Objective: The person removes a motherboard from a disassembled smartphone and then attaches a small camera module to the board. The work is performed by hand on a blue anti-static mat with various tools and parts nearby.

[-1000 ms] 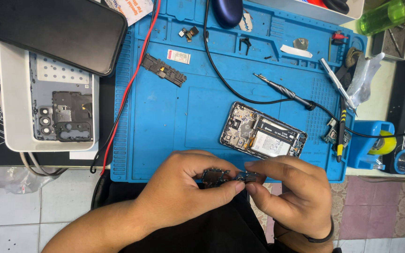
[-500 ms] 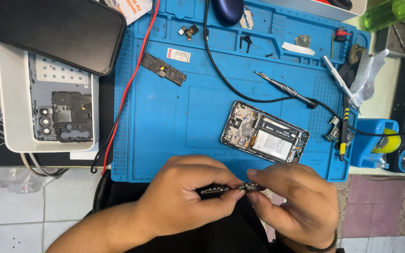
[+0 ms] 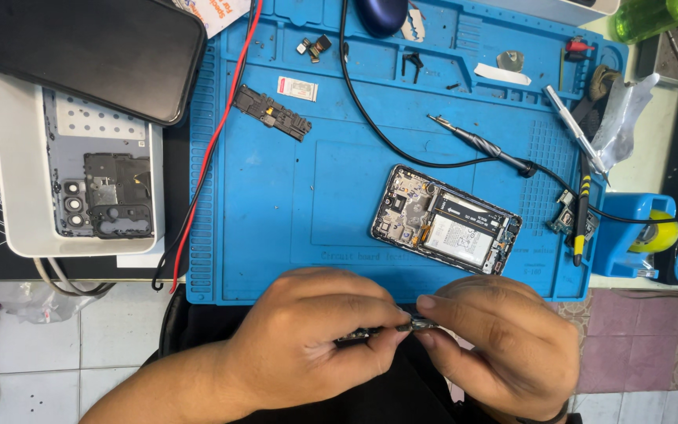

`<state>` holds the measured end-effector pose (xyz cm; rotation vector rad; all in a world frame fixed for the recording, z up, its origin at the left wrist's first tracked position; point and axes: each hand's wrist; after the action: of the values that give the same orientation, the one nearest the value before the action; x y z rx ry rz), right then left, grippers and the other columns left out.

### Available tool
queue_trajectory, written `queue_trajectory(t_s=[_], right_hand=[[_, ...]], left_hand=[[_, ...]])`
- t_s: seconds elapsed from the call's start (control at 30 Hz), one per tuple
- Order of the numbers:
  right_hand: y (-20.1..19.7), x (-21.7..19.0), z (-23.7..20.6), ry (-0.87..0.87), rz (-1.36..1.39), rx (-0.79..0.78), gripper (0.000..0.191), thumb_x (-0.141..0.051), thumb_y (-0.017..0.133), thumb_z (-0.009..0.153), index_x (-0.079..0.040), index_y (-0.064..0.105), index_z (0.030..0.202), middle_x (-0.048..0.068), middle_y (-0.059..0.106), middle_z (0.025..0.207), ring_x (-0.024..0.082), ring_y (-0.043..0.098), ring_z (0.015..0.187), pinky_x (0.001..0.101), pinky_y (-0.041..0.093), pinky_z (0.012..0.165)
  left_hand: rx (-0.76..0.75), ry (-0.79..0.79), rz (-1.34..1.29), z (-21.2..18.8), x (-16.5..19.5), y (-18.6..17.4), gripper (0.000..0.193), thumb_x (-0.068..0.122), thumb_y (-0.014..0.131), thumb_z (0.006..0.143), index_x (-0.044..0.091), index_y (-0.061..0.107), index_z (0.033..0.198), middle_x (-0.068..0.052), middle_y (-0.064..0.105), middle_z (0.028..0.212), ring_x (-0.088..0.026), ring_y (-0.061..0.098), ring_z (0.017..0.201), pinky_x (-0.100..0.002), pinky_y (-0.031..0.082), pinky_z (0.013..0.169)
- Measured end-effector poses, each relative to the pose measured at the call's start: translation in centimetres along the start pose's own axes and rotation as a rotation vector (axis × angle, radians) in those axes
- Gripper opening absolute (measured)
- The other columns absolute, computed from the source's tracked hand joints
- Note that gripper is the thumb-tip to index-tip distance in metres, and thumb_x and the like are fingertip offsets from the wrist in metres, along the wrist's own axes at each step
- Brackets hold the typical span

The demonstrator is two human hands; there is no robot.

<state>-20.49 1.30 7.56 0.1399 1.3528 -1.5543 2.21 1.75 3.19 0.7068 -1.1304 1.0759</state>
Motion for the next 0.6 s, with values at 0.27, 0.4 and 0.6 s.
queue_trajectory(t_s=[0.27,0.4,0.6], right_hand=[[0.32,-0.06,0.1,0.006,0.037,0.001,0.029,-0.004,0.082,0.077,0.003,0.066,0.1,0.013,0.072,0.091,0.021,0.075,0.079,0.0309,0.062,0.069],[0.32,-0.2,0.08,0.023,0.017,-0.013,0.028,-0.003,0.082,0.078,0.003,0.066,0.1,0.014,0.073,0.094,0.021,0.077,0.081,0.0308,0.062,0.07],[0.44,-0.23,-0.1,0.056,0.034,-0.028,0.029,-0.003,0.082,0.078,0.003,0.067,0.102,0.013,0.074,0.094,0.02,0.078,0.081,0.0307,0.063,0.07]], left_hand=[[-0.016,-0.009,-0.014,-0.3,0.06,-0.03,0.013,0.007,0.08,0.091,0.006,0.073,0.102,-0.005,0.075,0.094,-0.018,0.076,0.082,-0.027,0.061,0.07],[-0.019,-0.049,-0.043,-0.41,0.13,-0.05,0.014,0.006,0.079,0.09,0.005,0.074,0.103,-0.006,0.075,0.093,-0.017,0.076,0.079,-0.026,0.062,0.068],[-0.025,-0.091,-0.05,-0.46,0.19,-0.06,0.013,0.006,0.08,0.088,0.005,0.075,0.1,-0.006,0.074,0.088,-0.016,0.075,0.073,-0.025,0.059,0.063]])
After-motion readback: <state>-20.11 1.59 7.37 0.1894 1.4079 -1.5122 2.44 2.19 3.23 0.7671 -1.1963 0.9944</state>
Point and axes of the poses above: each hand's wrist, its own z-axis towards the middle knuckle, its own y-axis out of the palm, x = y × z
